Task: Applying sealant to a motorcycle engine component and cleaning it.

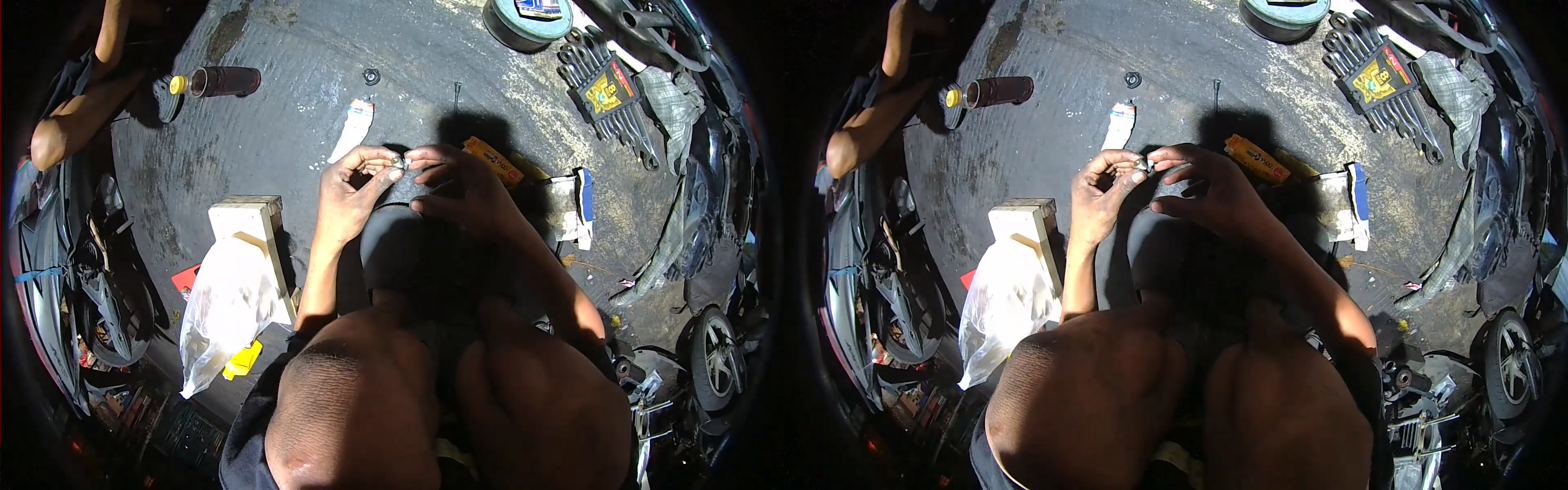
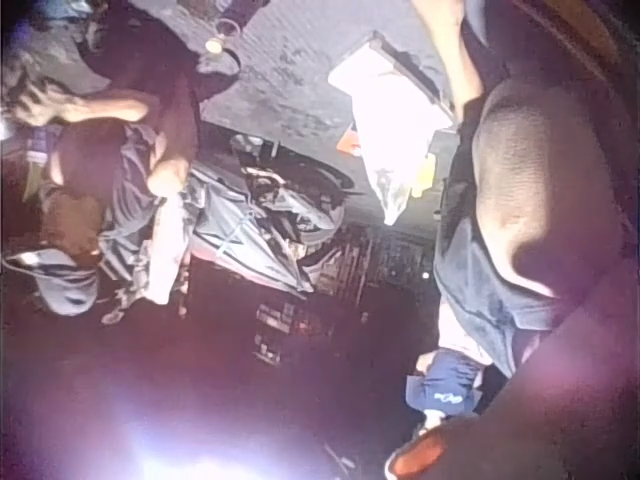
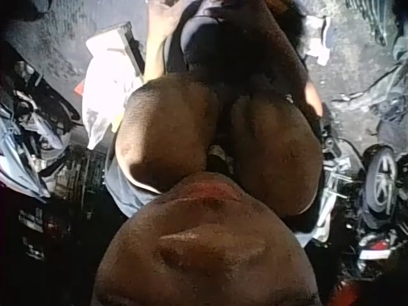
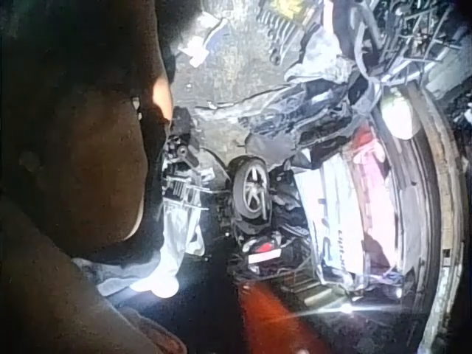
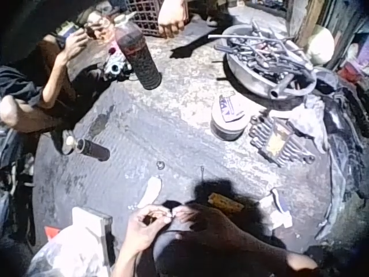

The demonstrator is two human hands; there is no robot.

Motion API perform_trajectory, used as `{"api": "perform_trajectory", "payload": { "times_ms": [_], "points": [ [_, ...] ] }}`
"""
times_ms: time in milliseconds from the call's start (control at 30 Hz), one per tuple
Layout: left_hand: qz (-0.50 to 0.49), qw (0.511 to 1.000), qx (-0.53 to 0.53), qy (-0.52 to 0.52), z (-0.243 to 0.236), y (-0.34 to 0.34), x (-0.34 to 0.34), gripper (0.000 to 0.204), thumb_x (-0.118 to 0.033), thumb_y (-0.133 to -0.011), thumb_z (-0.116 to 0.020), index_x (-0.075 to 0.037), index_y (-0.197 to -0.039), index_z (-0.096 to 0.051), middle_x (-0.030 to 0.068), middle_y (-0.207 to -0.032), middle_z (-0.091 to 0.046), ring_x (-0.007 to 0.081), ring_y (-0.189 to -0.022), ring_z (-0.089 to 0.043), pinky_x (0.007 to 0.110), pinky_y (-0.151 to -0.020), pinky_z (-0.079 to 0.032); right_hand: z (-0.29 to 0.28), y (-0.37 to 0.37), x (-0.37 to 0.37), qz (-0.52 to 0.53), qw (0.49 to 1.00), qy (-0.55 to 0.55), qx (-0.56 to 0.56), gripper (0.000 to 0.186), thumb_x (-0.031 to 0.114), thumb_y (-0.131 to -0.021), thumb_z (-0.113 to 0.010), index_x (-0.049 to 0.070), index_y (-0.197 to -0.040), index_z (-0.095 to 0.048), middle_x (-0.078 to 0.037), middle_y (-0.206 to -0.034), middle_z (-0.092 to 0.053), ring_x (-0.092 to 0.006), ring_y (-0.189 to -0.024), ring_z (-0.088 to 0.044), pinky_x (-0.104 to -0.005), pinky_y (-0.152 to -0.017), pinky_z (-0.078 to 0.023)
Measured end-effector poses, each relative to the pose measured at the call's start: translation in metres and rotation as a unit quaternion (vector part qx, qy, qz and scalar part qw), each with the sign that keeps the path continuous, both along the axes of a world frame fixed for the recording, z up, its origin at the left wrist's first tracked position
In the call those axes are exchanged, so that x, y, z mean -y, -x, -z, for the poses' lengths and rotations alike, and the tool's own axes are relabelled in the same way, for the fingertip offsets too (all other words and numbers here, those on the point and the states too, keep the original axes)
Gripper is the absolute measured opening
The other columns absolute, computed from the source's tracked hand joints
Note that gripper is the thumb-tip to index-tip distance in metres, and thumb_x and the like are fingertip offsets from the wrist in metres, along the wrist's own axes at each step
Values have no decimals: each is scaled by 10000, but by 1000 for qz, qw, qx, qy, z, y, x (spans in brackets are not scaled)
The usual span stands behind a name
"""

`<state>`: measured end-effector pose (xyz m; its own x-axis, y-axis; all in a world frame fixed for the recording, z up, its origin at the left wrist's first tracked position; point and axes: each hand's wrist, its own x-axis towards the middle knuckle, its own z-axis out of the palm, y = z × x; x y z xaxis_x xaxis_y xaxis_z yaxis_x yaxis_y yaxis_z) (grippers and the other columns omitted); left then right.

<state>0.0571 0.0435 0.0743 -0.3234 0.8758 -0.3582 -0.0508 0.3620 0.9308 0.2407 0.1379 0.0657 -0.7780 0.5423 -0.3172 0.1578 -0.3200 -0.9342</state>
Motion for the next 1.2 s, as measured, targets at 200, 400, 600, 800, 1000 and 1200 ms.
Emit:
{"api": "perform_trajectory", "payload": {
  "times_ms": [200,400,600,800,1000,1200],
  "points": [
    [0,1000,-5,8,2,1,-1,160,-50,-848,-723,8,-988,-673,39,-893,-690,75,-811,-618,233,-764,-501,8,1,2,-9,999,-39,12,595,219,-731,-840,87,-1253,-588,-40,-1148,-648,-125,-962,-621,-286,-805,-502],
    [7,1000,2,11,1,5,1,169,-52,-855,-715,12,-1004,-664,44,-924,-689,85,-849,-623,238,-801,-497,6,2,5,4,996,-89,-13,581,210,-727,-835,91,-1237,-583,-64,-1140,-645,-151,-951,-624,-306,-795,-511],
    [-2,1000,1,-2,-1,5,-3,171,-64,-853,-722,16,-996,-674,51,-901,-696,85,-824,-629,236,-781,-503,8,2,3,13,989,-145,-26,561,179,-716,-828,124,-1221,-590,-65,-1111,-643,-179,-920,-623,-323,-778,-517],
    [-2,1000,15,2,2,7,-2,166,-56,-852,-720,16,-994,-677,54,-909,-698,89,-828,-635,236,-784,-505,-2,2,1,0,988,-157,9,542,166,-719,-807,130,-1213,-588,-80,-1095,-638,-216,-918,-627,-345,-780,-526],
    [-9,1000,22,8,2,6,-3,162,-31,-849,-714,15,-999,-675,50,-919,-698,87,-837,-634,233,-785,-503,2,-1,2,3,969,-246,5,493,182,-748,-772,150,-1206,-591,-93,-1100,-632,-277,-981,-630,-364,-822,-524],
    [-15,1000,20,14,-3,8,-1,155,-23,-853,-707,13,-1001,-676,51,-923,-696,89,-838,-634,237,-784,-505,-7,1,-1,-14,967,-256,5,474,175,-750,-765,151,-1193,-598,-92,-1111,-628,-299,-1004,-625,-377,-861,-509]
  ]
}}
